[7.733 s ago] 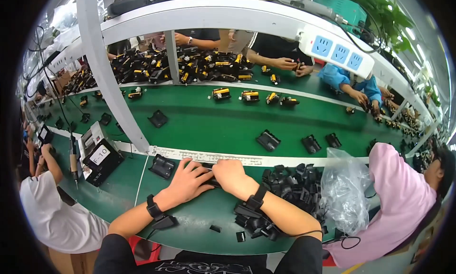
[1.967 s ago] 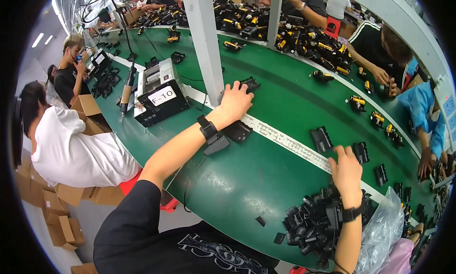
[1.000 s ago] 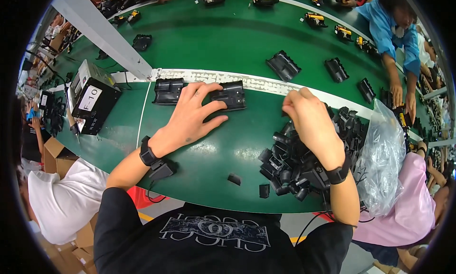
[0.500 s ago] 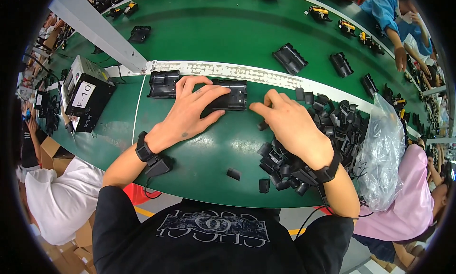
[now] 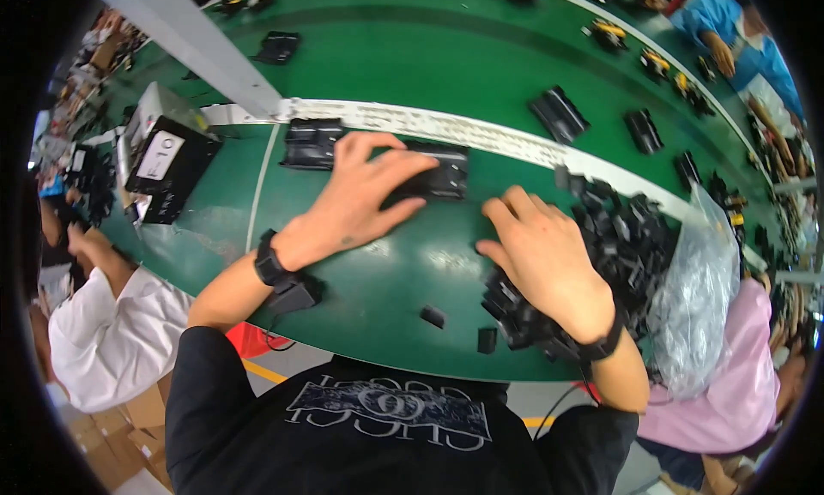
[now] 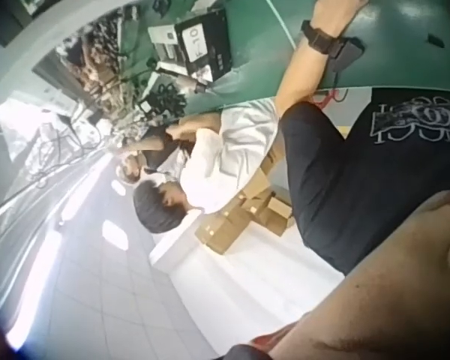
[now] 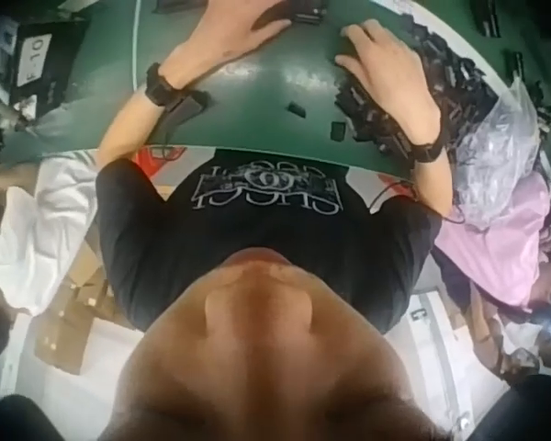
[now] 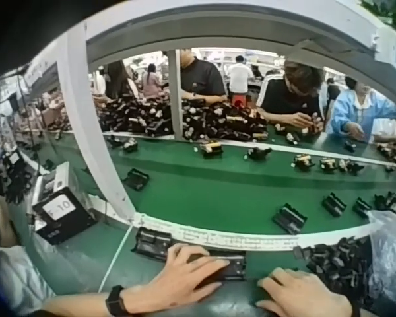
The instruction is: Assembling small black plastic electronic components on a production line.
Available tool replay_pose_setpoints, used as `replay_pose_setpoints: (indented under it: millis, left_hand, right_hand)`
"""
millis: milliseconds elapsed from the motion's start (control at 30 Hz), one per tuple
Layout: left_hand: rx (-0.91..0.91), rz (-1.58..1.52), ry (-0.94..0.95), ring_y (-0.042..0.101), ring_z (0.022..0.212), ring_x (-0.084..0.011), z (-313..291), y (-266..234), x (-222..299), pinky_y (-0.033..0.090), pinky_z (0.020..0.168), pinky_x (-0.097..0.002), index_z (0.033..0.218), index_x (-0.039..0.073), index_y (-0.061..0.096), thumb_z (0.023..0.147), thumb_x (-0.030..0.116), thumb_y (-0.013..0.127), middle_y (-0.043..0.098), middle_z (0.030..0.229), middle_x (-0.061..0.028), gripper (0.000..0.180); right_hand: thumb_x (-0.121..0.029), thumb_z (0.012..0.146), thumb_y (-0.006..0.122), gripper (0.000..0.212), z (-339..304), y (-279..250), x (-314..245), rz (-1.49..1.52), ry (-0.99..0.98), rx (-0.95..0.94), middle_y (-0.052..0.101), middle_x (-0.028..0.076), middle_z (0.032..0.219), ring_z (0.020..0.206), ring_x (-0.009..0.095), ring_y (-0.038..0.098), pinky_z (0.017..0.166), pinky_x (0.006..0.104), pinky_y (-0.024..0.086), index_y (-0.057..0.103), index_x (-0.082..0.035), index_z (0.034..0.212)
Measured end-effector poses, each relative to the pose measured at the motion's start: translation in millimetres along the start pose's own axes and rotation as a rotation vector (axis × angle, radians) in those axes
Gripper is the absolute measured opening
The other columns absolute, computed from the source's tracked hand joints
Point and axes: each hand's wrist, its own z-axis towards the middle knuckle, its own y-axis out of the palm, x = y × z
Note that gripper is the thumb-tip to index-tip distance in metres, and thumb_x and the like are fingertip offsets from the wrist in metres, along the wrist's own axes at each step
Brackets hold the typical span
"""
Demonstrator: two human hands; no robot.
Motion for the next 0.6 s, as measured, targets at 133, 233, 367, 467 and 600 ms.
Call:
replay_pose_setpoints:
  millis: [133, 233, 367, 467, 600]
  left_hand:
    - [0.009, -0.007, 0.002, 0.052, 0.127, -0.0288, -8, 5, 1, 0.032, 0.110, -0.0562, 0.136, 0.016, 0.065, 0.087, 0.027, 0.082, 0.069, 0.125, -0.0023, 0.054]
    - [0.068, -0.044, 0.046, 0.050, 0.130, -0.0289, -11, 16, 0, 0.031, 0.112, -0.0581, 0.138, 0.015, 0.063, 0.088, 0.030, 0.081, 0.068, 0.124, -0.0027, 0.055]
    - [0.080, -0.003, 0.052, 0.050, 0.129, -0.0299, -15, 15, 5, 0.030, 0.112, -0.0587, 0.136, 0.015, 0.063, 0.089, 0.030, 0.081, 0.067, 0.123, -0.0022, 0.052]
    - [0.081, -0.009, 0.056, 0.052, 0.127, -0.0276, -12, 16, 5, 0.033, 0.112, -0.0569, 0.139, 0.014, 0.064, 0.086, 0.028, 0.083, 0.067, 0.125, -0.0017, 0.058]
    - [0.030, -0.003, 0.008, 0.053, 0.126, -0.0278, -7, 8, 5, 0.033, 0.110, -0.0563, 0.141, 0.016, 0.064, 0.086, 0.029, 0.082, 0.067, 0.127, -0.0015, 0.060]
  right_hand:
    - [-0.022, 0.085, 0.082, 0.041, -5, 3, -9, 0.025, 0.011, -0.052, 0.063, 0.013, 0.110, 0.105, 0.038, 0.066, 0.083, 0.0471, 0.056, 0.063, -0.008, 0.118]
    - [-0.015, 0.081, 0.086, 0.040, -11, 2, -18, 0.024, 0.062, -0.056, 0.064, 0.013, 0.104, 0.096, 0.038, 0.068, 0.079, 0.0464, 0.056, 0.064, -0.006, 0.114]
    - [-0.008, 0.082, 0.082, 0.027, -14, 11, -15, 0.041, 0.048, -0.060, 0.064, 0.015, 0.096, 0.091, 0.039, 0.067, 0.076, 0.0473, 0.054, 0.064, -0.003, 0.102]
    - [-0.002, 0.085, 0.077, 0.019, -8, 6, -14, 0.072, 0.049, -0.003, 0.063, 0.018, 0.094, 0.091, 0.041, 0.066, 0.076, 0.0485, 0.052, 0.063, -0.001, 0.097]
    - [0.002, 0.090, 0.070, 0.014, 18, -9, -10, 0.148, -0.055, 0.243, 0.062, 0.020, 0.098, 0.093, 0.044, 0.063, 0.080, 0.0484, 0.050, 0.064, 0.001, 0.103]
